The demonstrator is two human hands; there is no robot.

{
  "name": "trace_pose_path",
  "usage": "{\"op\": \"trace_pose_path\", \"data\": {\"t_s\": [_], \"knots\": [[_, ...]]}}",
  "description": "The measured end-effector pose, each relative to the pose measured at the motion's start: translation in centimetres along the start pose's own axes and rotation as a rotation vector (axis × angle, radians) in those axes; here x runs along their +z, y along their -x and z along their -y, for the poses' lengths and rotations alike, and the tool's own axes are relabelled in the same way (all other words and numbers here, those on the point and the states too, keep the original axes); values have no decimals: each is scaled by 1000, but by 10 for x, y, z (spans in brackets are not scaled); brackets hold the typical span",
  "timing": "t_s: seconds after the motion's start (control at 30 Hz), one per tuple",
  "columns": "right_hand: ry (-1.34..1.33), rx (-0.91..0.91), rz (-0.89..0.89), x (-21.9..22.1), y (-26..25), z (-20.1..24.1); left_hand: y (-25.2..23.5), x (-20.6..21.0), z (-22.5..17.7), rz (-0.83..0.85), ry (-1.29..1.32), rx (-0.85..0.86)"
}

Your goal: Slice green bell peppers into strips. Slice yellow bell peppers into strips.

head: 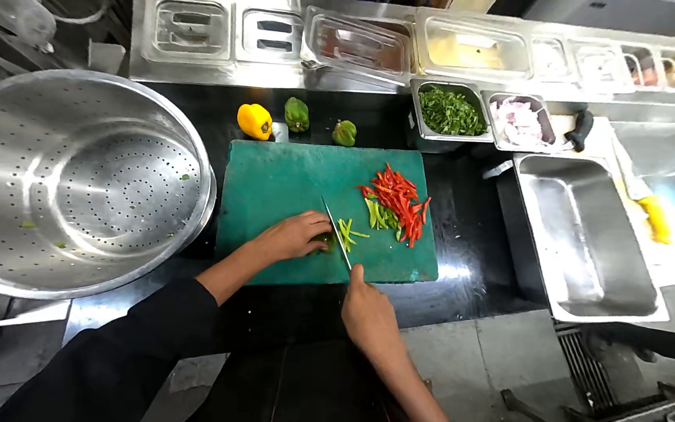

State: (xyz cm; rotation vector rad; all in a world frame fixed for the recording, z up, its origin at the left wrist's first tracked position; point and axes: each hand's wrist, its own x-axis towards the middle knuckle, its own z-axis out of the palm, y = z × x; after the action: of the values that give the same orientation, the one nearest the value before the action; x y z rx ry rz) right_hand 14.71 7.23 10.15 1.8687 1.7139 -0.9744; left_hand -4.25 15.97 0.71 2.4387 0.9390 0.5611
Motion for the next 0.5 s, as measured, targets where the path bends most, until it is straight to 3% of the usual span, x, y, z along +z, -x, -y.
{"op": "trace_pose_path", "data": {"t_s": [0.1,0.2,0.37,0.5], "knots": [[5,3,-50,6,-10,4,1,0,-2,10,0,-2],[23,-14,-8,-5,13,4,3,-2,-5,11,6,-16],[11,-23,-31,7,-12,7,9,6,1,-75,53,26],[44,-32,11,-4,8,8,12,8,7,-134,53,66]]}}
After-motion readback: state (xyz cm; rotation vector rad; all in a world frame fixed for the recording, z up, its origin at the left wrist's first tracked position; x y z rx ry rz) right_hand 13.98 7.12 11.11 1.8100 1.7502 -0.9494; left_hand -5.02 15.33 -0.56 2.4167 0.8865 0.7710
